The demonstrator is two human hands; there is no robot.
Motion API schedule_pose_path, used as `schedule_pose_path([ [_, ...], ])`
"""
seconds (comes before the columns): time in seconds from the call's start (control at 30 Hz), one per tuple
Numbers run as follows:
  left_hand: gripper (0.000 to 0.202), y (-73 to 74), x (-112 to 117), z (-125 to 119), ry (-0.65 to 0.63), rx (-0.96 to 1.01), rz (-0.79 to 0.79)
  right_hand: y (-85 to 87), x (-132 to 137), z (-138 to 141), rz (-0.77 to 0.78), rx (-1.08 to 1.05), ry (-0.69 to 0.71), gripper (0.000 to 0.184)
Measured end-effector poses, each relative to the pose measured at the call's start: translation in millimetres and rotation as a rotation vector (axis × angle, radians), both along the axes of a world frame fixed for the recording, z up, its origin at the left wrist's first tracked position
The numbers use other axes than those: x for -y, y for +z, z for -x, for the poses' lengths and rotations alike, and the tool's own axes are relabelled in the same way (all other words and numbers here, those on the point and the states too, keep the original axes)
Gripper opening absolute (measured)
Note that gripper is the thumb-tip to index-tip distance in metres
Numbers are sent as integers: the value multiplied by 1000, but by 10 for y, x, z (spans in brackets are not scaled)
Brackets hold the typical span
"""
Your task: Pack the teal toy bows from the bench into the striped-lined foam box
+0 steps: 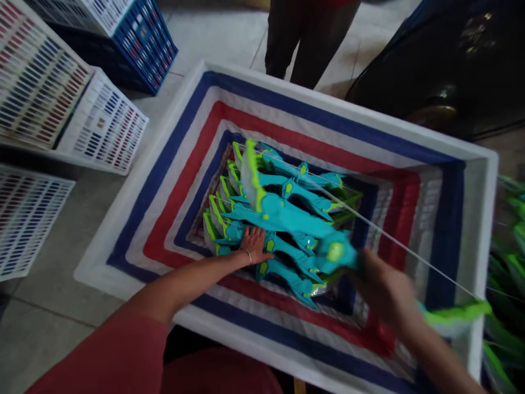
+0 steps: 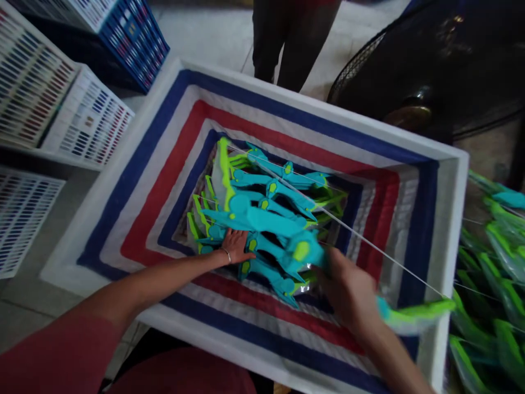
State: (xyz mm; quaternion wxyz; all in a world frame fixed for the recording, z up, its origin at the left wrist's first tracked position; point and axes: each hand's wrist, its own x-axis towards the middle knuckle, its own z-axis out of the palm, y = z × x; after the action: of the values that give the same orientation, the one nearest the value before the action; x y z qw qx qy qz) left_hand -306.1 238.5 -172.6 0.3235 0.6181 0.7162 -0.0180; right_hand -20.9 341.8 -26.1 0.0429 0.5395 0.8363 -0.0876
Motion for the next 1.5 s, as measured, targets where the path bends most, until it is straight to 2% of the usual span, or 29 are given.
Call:
schedule_pose_path([
  [0.1, 108, -45, 19, 1, 28, 29, -24, -552, -87, 702, 137, 144, 222, 19],
  [0.17, 105, -61, 26, 3, 26, 29, -14, -971, -138, 1091, 194, 205, 286, 12],
  [0.23, 99, -68, 27, 4, 13, 19, 0, -1303, -185, 1312, 223, 218, 300, 7],
  [0.33, 95, -76, 23, 4, -10, 10, 22, -1559, -250, 1382, 239, 229, 299, 12],
  [0.57, 94, -80, 32, 24, 14, 72, -4, -1649, -278, 1404, 246, 281, 309, 21],
  [0.7, 95, 22, 47, 145, 73, 168, -38, -1681, -241, 1441, 251, 303, 317, 25],
  [0.8, 85, 115, -43, 259, 14, 204, -160, -1683, -229, 1438, 257, 303, 317, 24],
  [0.9, 84, 127, -297, 304, -95, 126, -218, -1670, -218, 1440, 256, 296, 315, 23],
  [1.03, 100, 76, -731, 325, -159, -39, -26, -1647, -195, 1455, 238, 277, 305, 25],
  [1.13, 102, 71, -946, 424, -232, -66, 101, -1622, -185, 1444, 221, 247, 313, 24],
  [1.33, 91, 7, -1092, 702, -370, 8, 210, -1620, -195, 1393, 228, 191, 313, 21],
  [1.5, 66, -96, -1112, 695, -380, -38, 126, -1637, -188, 1462, 275, 176, 290, 23],
])
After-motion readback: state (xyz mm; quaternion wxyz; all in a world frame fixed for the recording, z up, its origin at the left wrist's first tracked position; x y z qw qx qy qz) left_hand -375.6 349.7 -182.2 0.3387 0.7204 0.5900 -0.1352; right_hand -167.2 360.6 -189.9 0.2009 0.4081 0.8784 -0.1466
